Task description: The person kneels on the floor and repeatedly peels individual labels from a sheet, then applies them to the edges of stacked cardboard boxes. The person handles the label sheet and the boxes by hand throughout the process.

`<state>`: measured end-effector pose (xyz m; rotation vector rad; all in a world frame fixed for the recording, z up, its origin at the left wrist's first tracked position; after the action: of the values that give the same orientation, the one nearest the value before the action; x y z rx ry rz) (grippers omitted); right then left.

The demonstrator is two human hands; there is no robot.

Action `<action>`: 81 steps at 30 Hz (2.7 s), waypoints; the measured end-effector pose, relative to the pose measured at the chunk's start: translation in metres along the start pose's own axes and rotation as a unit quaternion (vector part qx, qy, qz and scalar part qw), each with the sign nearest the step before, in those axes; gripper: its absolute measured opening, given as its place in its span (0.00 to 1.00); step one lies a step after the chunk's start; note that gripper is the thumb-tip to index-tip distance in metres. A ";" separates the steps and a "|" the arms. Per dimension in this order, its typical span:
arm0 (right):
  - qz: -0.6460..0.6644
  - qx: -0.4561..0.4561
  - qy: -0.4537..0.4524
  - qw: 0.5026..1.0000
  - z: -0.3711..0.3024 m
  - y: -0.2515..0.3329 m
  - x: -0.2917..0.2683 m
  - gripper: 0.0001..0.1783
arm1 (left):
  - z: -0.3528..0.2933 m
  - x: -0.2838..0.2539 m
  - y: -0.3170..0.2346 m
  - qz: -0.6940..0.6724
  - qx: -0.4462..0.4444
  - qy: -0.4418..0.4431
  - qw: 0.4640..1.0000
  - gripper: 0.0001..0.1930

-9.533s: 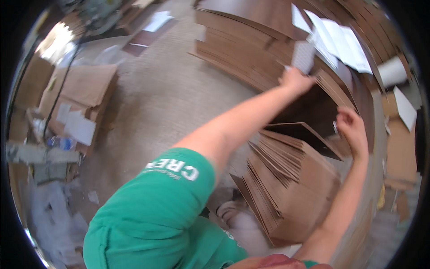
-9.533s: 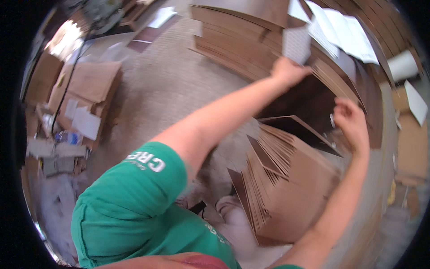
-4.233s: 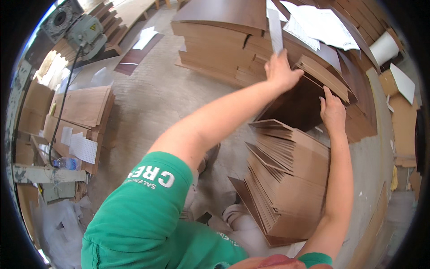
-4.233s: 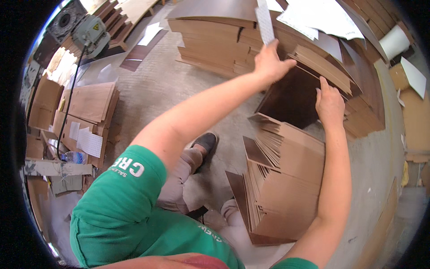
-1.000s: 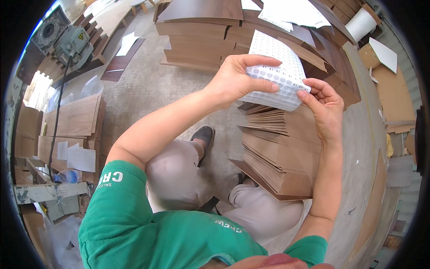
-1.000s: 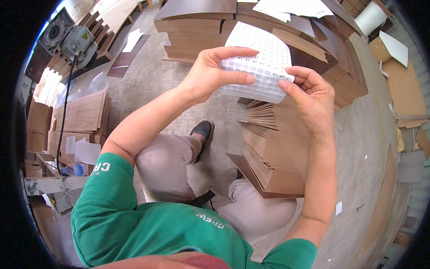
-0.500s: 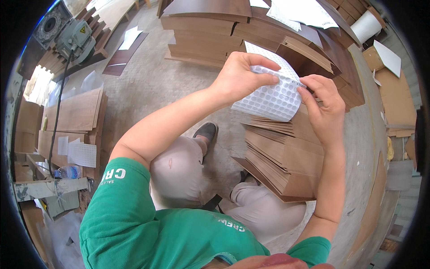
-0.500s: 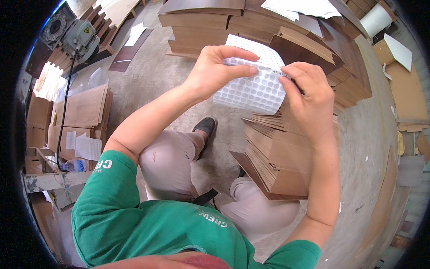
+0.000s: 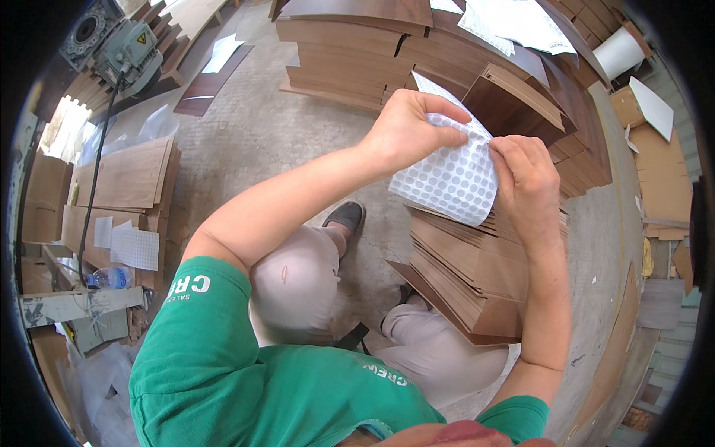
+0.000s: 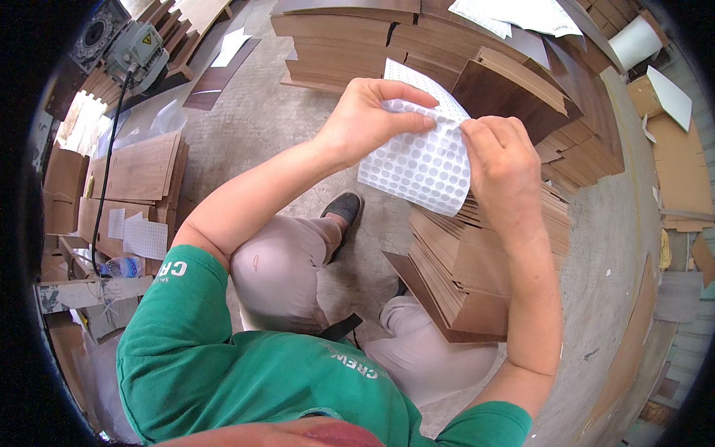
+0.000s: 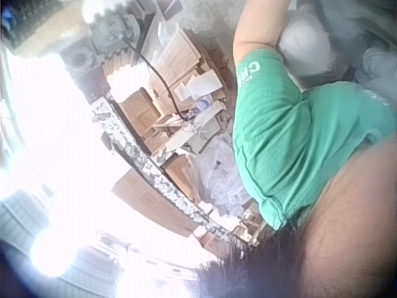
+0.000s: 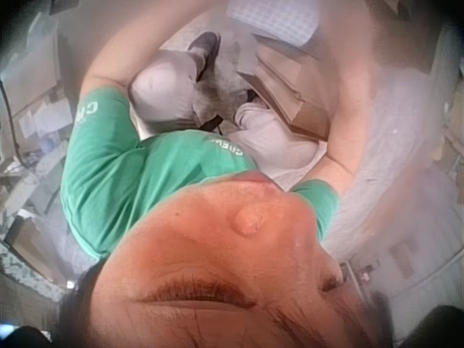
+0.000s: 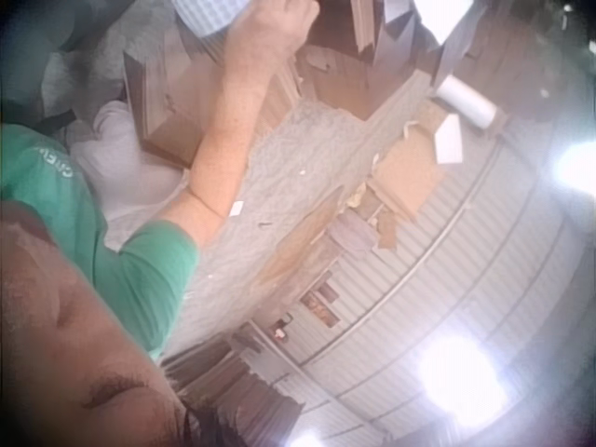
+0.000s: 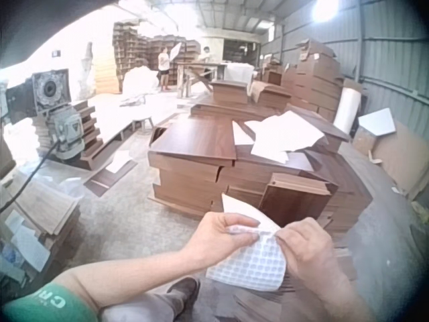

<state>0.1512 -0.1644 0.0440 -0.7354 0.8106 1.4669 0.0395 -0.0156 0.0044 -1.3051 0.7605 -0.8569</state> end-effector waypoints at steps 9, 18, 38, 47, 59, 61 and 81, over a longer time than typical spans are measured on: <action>0.456 0.321 0.102 0.824 -0.010 -0.068 0.007 0.08 | 0.020 -0.011 0.021 0.203 0.144 -0.116 0.961 0.11; 0.024 0.292 0.087 0.952 -0.019 -0.189 0.066 0.07 | 0.147 -0.008 0.066 0.592 0.312 -0.218 0.711 0.15; 0.306 0.417 -0.031 0.855 -0.008 -0.225 0.047 0.11 | 0.187 0.028 0.085 0.278 0.022 -0.080 0.957 0.17; 0.070 0.301 0.058 0.949 0.000 -0.221 0.082 0.17 | 0.194 0.039 0.089 0.463 0.098 -0.109 0.874 0.21; -0.108 0.358 -0.039 0.927 -0.015 -0.250 0.052 0.19 | 0.191 0.034 0.082 0.358 -0.021 -0.124 0.925 0.20; 0.112 0.401 -0.090 0.905 -0.019 -0.265 0.043 0.14 | 0.189 0.032 0.074 0.282 -0.022 -0.105 0.953 0.17; -0.237 0.223 -0.009 0.945 -0.013 -0.239 0.076 0.19 | 0.208 0.053 0.088 0.410 0.016 -0.210 0.887 0.18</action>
<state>0.3855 -0.1307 -0.0405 -0.5200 0.8409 0.8158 0.2540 0.0455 -0.0586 -0.9426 0.8344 0.0988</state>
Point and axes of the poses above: each hand's wrist, its own z-axis towards the middle knuckle, its own x-axis out of the palm, y = z × x, the point moved 2 cm from there along z, towards the middle knuckle, and after that the axes turned 5 degrees about y, right-handed, at the moved point
